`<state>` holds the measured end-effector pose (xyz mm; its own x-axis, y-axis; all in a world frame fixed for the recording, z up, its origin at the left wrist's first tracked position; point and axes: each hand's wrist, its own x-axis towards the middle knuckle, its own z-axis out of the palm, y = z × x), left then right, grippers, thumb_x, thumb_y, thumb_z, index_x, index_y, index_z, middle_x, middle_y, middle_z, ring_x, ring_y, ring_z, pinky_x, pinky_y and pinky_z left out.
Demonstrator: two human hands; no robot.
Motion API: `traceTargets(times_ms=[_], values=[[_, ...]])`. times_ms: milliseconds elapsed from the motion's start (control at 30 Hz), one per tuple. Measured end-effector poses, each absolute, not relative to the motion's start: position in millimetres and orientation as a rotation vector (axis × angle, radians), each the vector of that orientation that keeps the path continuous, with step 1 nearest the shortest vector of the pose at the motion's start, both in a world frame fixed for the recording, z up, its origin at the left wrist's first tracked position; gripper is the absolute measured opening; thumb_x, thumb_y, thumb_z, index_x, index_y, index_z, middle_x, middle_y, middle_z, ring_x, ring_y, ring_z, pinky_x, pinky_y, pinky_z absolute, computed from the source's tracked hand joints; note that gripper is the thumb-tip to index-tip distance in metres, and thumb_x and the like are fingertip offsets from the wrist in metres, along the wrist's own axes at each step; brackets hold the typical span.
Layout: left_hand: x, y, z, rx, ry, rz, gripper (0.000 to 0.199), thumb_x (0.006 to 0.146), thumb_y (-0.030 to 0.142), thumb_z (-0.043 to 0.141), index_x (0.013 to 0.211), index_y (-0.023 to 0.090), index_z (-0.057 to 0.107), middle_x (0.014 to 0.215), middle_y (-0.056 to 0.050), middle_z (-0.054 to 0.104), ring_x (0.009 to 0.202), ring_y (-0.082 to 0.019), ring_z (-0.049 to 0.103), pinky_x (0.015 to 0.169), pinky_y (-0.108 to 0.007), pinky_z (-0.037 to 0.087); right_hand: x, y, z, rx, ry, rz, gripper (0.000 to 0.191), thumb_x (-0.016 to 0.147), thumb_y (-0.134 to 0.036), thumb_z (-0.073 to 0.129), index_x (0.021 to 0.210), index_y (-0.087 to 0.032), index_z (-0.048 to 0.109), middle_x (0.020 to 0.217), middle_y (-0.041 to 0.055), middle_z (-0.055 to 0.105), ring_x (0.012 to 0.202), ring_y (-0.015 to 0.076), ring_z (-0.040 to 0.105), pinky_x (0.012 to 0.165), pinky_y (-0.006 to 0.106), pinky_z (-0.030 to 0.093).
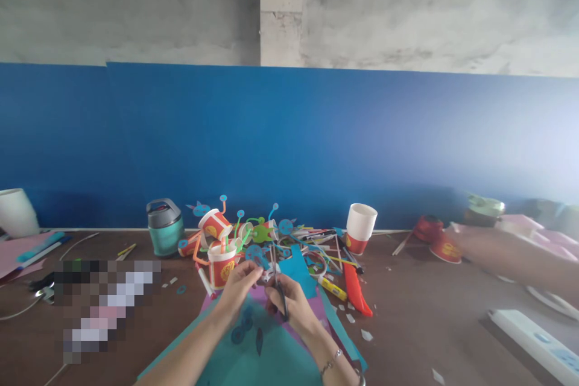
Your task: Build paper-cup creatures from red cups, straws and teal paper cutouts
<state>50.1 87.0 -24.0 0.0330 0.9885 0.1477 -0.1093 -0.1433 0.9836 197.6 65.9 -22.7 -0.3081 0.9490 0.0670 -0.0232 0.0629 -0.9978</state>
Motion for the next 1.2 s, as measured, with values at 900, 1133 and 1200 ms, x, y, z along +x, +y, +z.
traceTargets(times_ms=[900, 1133, 1200], values=[[49.6, 91.9, -29.7, 1.212, 1.014, 1.317, 0.038, 0.061, 0.052, 0.07, 0.057, 0.017, 0.054, 0.053, 0.001, 0.058, 0.051, -0.01, 0.045, 0.055, -0.025, 0.033, 192.5, 65.2, -32.8, -1.035, -1.578, 1.412, 0.033, 0.072, -0.046, 0.069, 0.071, -0.017, 0.053, 0.047, -0.0058, 0.051, 0.037, 0.0074, 0.045, 0.037, 0.018, 0.035], [45.8, 92.0, -27.2, 1.218, 0.978, 1.291, 0.035, 0.061, 0.047, 0.071, 0.057, 0.016, 0.055, 0.053, 0.001, 0.057, 0.051, -0.01, 0.045, 0.054, -0.024, 0.032, 193.4, 65.1, -31.9, -1.019, -1.584, 1.433, 0.038, 0.072, -0.051, 0.066, 0.067, -0.018, 0.048, 0.044, -0.0083, 0.044, 0.033, 0.005, 0.039, 0.032, 0.017, 0.032], [45.5, 92.5, -27.5, 1.216, 0.973, 1.29, 0.035, 0.061, 0.047, 0.071, 0.057, 0.016, 0.055, 0.053, 0.001, 0.057, 0.051, -0.01, 0.045, 0.054, -0.024, 0.032, 193.4, 65.0, -32.2, -1.029, -1.584, 1.432, 0.038, 0.072, -0.052, 0.066, 0.067, -0.018, 0.048, 0.043, -0.0084, 0.043, 0.032, 0.0052, 0.039, 0.032, 0.016, 0.031]])
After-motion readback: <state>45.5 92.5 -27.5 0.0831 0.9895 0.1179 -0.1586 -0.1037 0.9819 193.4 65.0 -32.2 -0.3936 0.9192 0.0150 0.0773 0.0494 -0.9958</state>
